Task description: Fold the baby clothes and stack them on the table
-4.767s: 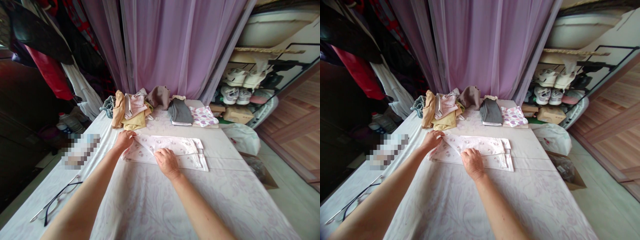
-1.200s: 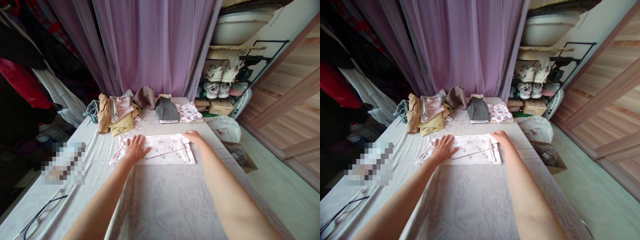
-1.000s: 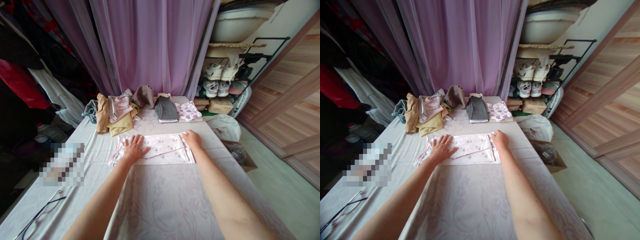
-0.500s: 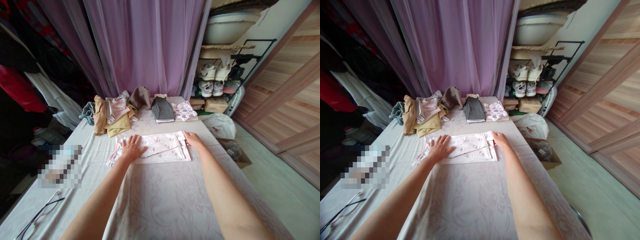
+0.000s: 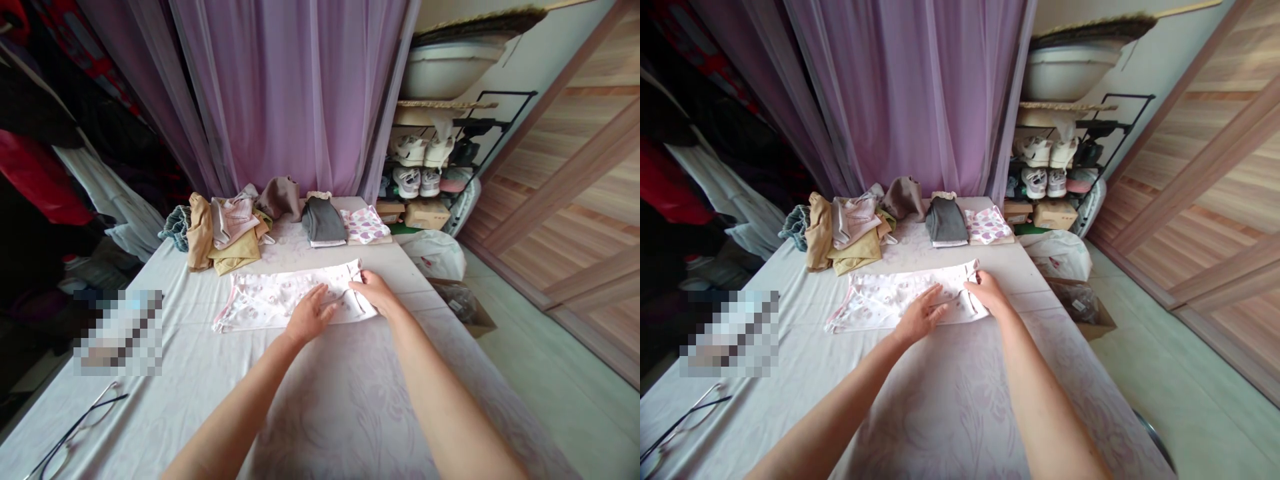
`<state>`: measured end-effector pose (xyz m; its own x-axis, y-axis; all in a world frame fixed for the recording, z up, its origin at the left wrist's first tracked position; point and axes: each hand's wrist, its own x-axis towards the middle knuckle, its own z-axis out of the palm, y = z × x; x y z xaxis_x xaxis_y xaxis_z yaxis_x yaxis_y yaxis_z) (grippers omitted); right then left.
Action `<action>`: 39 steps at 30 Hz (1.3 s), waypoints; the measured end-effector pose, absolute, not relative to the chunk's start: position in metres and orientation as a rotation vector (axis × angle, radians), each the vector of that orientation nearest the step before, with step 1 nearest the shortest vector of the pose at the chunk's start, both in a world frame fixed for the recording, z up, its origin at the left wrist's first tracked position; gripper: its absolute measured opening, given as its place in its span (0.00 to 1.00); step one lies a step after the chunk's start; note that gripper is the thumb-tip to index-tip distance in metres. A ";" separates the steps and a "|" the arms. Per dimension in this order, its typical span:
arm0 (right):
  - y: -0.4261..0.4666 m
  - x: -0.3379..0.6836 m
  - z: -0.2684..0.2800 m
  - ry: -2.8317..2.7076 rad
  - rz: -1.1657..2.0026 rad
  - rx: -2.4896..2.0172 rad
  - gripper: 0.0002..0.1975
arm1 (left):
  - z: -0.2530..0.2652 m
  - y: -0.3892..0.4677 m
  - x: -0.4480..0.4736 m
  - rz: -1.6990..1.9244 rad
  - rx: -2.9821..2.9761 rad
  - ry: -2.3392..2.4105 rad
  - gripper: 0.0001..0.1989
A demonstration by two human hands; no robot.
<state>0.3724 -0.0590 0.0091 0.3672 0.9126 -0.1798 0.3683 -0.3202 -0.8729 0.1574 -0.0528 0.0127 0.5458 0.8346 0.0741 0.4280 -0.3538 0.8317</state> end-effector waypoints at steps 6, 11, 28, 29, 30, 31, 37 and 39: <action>-0.058 0.331 0.039 -1.065 1.116 -1.577 0.13 | 0.031 -0.040 0.181 0.749 1.130 0.813 0.30; -0.062 0.304 0.054 -0.878 1.389 -1.412 0.14 | 0.037 -0.032 0.178 0.774 0.852 0.766 0.32; -0.076 0.320 0.008 -0.716 1.203 -1.401 0.17 | 0.033 -0.001 0.113 0.821 0.932 1.155 0.15; -0.078 0.319 0.004 -0.717 1.190 -1.408 0.17 | 0.036 0.002 0.104 0.814 0.933 1.168 0.15; -0.079 0.317 0.001 -0.720 1.182 -1.415 0.18 | 0.038 0.005 0.095 0.806 0.936 1.182 0.16; -0.080 0.316 -0.001 -0.722 1.177 -1.423 0.18 | 0.041 0.008 0.086 0.798 0.940 1.196 0.16; -0.083 0.314 -0.001 -0.745 1.154 -1.449 0.23 | 0.056 0.024 0.035 0.750 0.960 1.277 0.19; -0.083 0.315 -0.002 -0.767 1.140 -1.458 0.24 | 0.058 0.028 0.022 0.747 0.959 1.310 0.19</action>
